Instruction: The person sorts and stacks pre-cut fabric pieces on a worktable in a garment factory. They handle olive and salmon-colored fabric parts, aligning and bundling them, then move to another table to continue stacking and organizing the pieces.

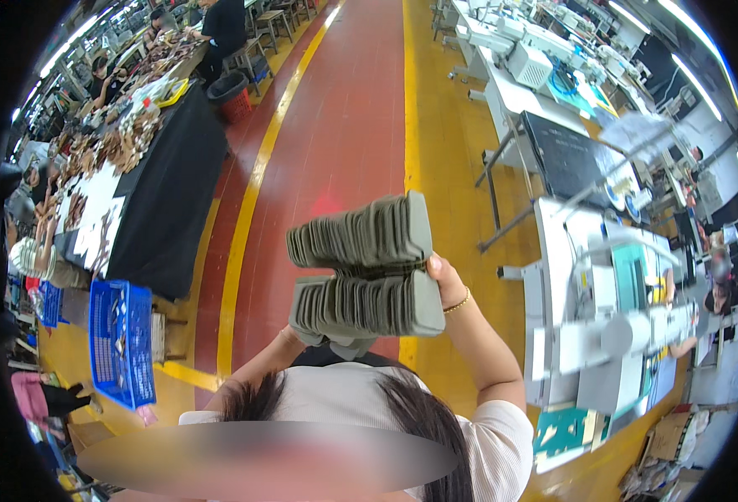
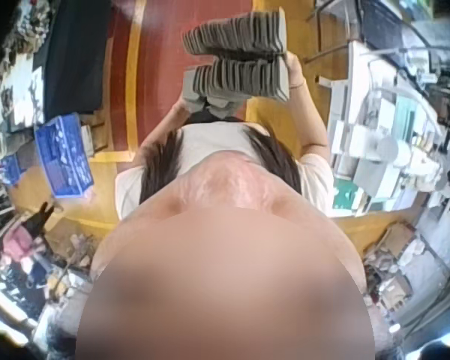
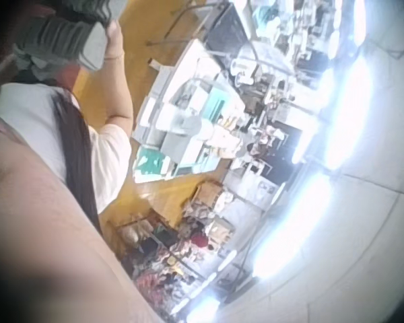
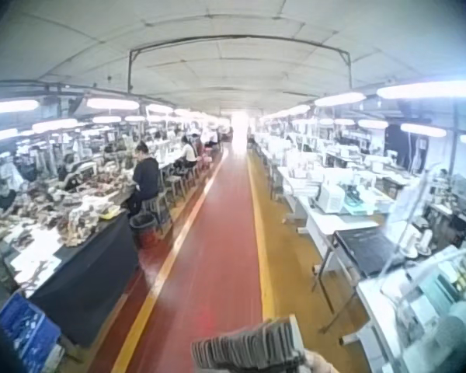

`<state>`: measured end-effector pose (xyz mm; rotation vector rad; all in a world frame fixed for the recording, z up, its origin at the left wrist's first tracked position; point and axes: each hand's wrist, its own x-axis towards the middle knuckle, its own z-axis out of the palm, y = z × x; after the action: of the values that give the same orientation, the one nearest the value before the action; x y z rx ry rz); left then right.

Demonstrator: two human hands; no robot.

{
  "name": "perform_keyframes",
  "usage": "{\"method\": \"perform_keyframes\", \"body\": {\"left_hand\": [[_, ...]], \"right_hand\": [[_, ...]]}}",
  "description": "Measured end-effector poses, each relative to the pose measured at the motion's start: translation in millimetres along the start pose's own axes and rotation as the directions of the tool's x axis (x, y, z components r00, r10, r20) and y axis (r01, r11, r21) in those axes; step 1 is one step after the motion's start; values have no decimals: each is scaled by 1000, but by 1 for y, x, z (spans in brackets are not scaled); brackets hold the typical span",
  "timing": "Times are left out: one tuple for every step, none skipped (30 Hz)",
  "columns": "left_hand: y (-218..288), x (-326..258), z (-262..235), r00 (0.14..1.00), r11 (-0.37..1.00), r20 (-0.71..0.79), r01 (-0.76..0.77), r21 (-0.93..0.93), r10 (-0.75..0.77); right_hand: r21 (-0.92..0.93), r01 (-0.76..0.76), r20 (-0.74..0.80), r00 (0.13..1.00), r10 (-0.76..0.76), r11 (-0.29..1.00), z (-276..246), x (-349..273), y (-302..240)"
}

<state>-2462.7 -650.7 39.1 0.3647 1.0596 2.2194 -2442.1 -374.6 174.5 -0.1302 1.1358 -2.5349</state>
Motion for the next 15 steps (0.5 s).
{"method": "perform_keyframes", "body": {"left_hand": [[11,38,-15,992,973,11,-126,193,126],[21,71,-32,997,998,-49,-62,-2,62],[31,104,-49,994,943,-90,30,-331,-63],[43,142,-70,993,951,-103,27,-308,-61],[56,180,-90,989,945,-129,19,-325,-65],[74,224,-109,987,940,-151,0,-341,-55],[90,260,-127,995,941,-99,-44,-335,11],[106,295,-143,986,946,-160,0,-324,-55],[123,333,-158,986,950,-157,-3,-313,-48],[142,371,-172,988,955,-149,1,-298,-48],[158,411,-184,988,958,-143,6,-288,-49],[173,450,-195,990,959,-135,12,-282,-52],[186,490,-207,991,963,-127,15,-270,-51],[197,529,-220,992,966,-120,17,-258,-50],[207,570,-234,992,969,-115,19,-246,-49]], "right_hand": [[83,10,-18,1000,-9,997,-22,36,-13],[274,37,13,999,-42,961,-44,77,-17],[335,80,-28,997,-75,939,-66,118,-22],[376,120,-143,987,-70,919,-90,147,-39],[406,167,-255,965,-64,899,-111,177,-57],[444,180,-258,964,-67,878,-132,204,-86],[489,188,-269,961,-58,852,-150,227,-111],[533,197,-289,957,-42,823,-166,246,-134],[585,160,-180,982,-65,795,-181,271,-158],[627,111,-68,994,-87,771,-197,296,-181],[655,-9,186,971,-150,756,-213,318,-203],[659,-64,317,927,-199,749,-228,337,-218],[678,-30,327,907,-264,735,-246,356,-232],[745,-43,311,906,-289,666,-266,373,-245],[798,-39,278,910,-309,602,-290,400,-251]]}}
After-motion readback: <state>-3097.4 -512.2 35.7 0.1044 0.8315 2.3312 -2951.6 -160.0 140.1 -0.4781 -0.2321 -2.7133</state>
